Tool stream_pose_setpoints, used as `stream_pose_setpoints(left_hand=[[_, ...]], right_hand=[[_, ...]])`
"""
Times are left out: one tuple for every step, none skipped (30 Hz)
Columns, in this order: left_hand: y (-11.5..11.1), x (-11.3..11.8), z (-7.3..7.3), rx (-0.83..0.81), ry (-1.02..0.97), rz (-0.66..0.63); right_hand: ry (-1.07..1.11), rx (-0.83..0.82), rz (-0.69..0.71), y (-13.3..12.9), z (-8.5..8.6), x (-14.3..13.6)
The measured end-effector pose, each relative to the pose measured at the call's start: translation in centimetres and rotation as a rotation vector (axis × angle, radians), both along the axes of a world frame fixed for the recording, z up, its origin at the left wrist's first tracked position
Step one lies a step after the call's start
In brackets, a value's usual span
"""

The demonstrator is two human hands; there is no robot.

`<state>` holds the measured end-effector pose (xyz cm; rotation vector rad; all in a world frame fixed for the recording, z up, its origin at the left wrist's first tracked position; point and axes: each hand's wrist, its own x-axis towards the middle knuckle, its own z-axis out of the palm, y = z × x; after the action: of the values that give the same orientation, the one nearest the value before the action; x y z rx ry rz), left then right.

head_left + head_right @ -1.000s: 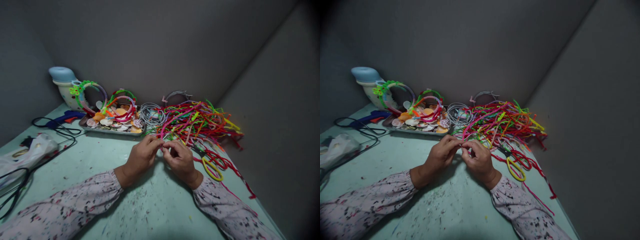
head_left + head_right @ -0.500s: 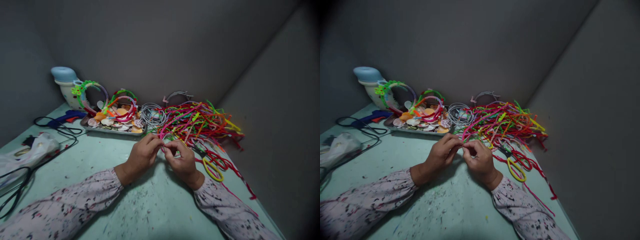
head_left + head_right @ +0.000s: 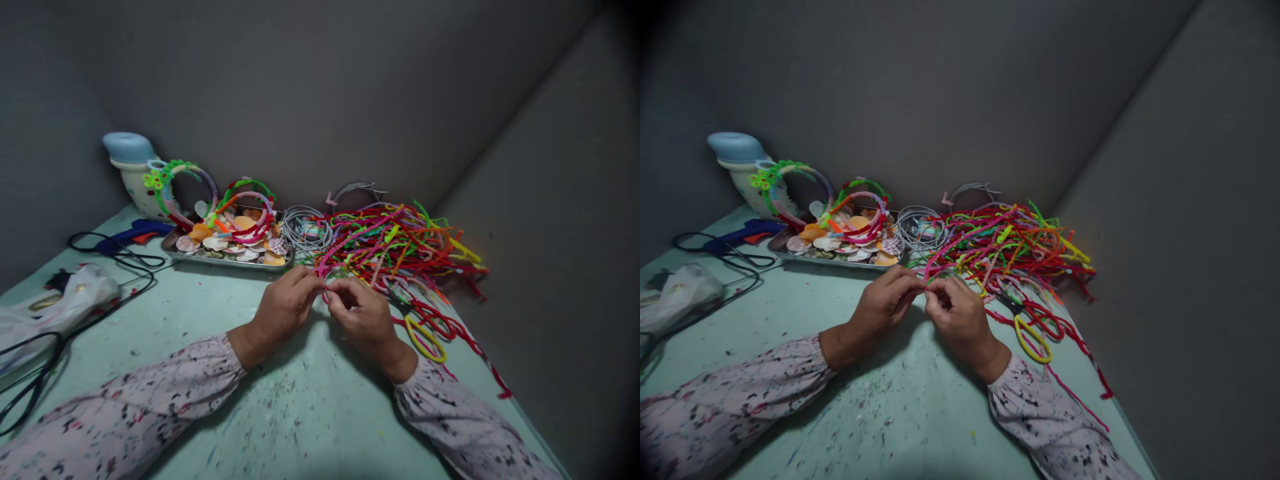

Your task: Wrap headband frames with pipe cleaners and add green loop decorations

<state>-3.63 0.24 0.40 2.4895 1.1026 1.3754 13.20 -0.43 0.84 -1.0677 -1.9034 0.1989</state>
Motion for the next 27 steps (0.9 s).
stream_pose_setpoints(left_hand=[[-0.01, 0.01, 0.0, -0.001, 0.001, -0.003], [-0.01, 0.02, -0.01, -0.001, -0.001, -0.006], [0.01, 0.04, -0.03, 0.001, -0.006, -0.01], [0.04, 0.06, -0.06, 0.005, -0.013, -0.015], [0.08, 0.07, -0.1, 0.008, -0.019, -0.021], [0.12, 0.08, -0.13, 0.01, -0.025, -0.028], [0.16, 0.08, -0.17, 0.011, -0.029, -0.035], [0.2, 0.08, -0.2, 0.008, -0.03, -0.04], [0.23, 0.08, -0.23, 0.005, -0.031, -0.045], [0.25, 0.07, -0.25, 0.001, -0.03, -0.048], [0.26, 0.06, -0.27, -0.004, -0.028, -0.047], [0.27, 0.05, -0.28, -0.009, -0.026, -0.045], [0.26, 0.05, -0.27, -0.015, -0.021, -0.041], [0.24, 0.04, -0.25, -0.021, -0.014, -0.037], [0.21, 0.04, -0.22, -0.027, -0.006, -0.032], [0.18, 0.03, -0.17, -0.033, 0.002, -0.027], [0.14, 0.03, -0.12, -0.039, 0.011, -0.023], [0.1, 0.03, -0.06, -0.044, 0.019, -0.018], [0.05, 0.03, 0.0, -0.049, 0.027, -0.013], [0.01, 0.03, 0.05, -0.054, 0.037, -0.006], [-0.03, 0.04, 0.1, -0.059, 0.048, -0.001], [-0.07, 0.05, 0.13, -0.063, 0.058, 0.004], [-0.12, 0.07, 0.16, -0.066, 0.065, 0.008], [-0.16, 0.09, 0.19, -0.069, 0.07, 0.009], [-0.2, 0.12, 0.24, -0.073, 0.073, 0.01], [-0.23, 0.14, 0.3, -0.077, 0.074, 0.011], [-0.26, 0.17, 0.39, -0.082, 0.078, 0.014]], right_hand=[[0.0, -0.008, 0.009, 0.09, 0.0, 0.08], [-0.001, -0.012, 0.017, 0.16, -0.01, 0.16], [-0.003, -0.013, 0.025, 0.22, 0.0, 0.24], [-0.004, -0.011, 0.031, 0.25, 0.0, 0.3], [-0.005, -0.006, 0.034, 0.26, 0.01, 0.34], [-0.003, 0.0, 0.032, 0.26, 0.01, 0.37], [-0.001, 0.005, 0.029, 0.25, 0.01, 0.38], [0.002, 0.009, 0.025, 0.23, 0.0, 0.37], [0.006, 0.012, 0.018, 0.22, -0.02, 0.35], [0.01, 0.014, 0.013, 0.21, -0.05, 0.32], [0.012, 0.013, 0.01, 0.2, -0.08, 0.29], [0.014, 0.012, 0.008, 0.2, -0.11, 0.25], [0.013, 0.012, 0.007, 0.2, -0.14, 0.22], [0.01, 0.015, 0.002, 0.2, -0.16, 0.18], [0.003, 0.02, -0.003, 0.19, -0.17, 0.14], [-0.004, 0.029, -0.011, 0.17, -0.17, 0.1], [-0.012, 0.037, -0.019, 0.15, -0.17, 0.05], [-0.022, 0.046, -0.026, 0.12, -0.15, 0.01], [-0.033, 0.051, -0.03, 0.09, -0.13, -0.03], [-0.042, 0.053, -0.033, 0.05, -0.12, -0.07], [-0.05, 0.055, -0.035, 0.02, -0.11, -0.11], [-0.057, 0.058, -0.038, -0.01, -0.11, -0.14], [-0.064, 0.064, -0.042, -0.03, -0.11, -0.17], [-0.07, 0.075, -0.045, -0.04, -0.11, -0.19], [-0.079, 0.089, -0.047, -0.05, -0.1, -0.21], [-0.088, 0.106, -0.049, -0.06, -0.07, -0.22], [-0.1, 0.122, -0.049, -0.07, -0.03, -0.22]])
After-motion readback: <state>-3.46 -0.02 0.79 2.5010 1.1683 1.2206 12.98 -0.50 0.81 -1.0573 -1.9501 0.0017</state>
